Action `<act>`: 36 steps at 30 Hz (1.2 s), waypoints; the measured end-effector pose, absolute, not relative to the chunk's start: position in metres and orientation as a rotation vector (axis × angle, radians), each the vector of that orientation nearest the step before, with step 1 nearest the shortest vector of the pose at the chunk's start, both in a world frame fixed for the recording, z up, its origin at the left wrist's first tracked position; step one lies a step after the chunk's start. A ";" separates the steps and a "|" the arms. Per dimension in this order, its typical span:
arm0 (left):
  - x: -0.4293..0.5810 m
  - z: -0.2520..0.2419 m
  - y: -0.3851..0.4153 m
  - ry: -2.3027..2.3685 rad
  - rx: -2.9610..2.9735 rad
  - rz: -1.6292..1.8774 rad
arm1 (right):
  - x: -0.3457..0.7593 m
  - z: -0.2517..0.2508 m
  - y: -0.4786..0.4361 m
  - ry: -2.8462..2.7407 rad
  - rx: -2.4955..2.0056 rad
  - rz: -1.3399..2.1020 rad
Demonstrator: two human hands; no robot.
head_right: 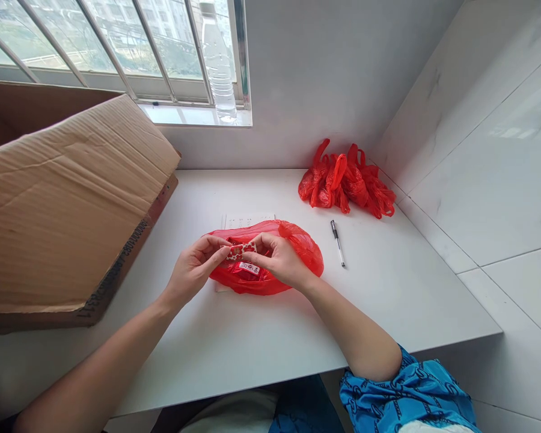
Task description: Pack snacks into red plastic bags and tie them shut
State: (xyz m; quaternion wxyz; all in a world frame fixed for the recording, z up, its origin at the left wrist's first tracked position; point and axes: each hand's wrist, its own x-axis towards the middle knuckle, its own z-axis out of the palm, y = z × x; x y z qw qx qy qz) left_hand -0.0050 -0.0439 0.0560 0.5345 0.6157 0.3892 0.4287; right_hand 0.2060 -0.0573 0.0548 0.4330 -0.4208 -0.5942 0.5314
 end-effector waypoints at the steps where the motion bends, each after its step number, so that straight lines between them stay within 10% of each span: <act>1: -0.005 0.056 -0.044 0.943 1.476 1.020 | 0.206 0.055 -0.058 -1.486 -1.051 1.324; 17: -0.007 0.061 -0.044 1.041 1.546 0.937 | 0.207 0.055 -0.057 -1.571 -1.071 1.244; 36: -0.012 0.051 -0.039 1.282 2.318 0.926 | 0.243 0.048 -0.048 -2.188 -1.737 0.342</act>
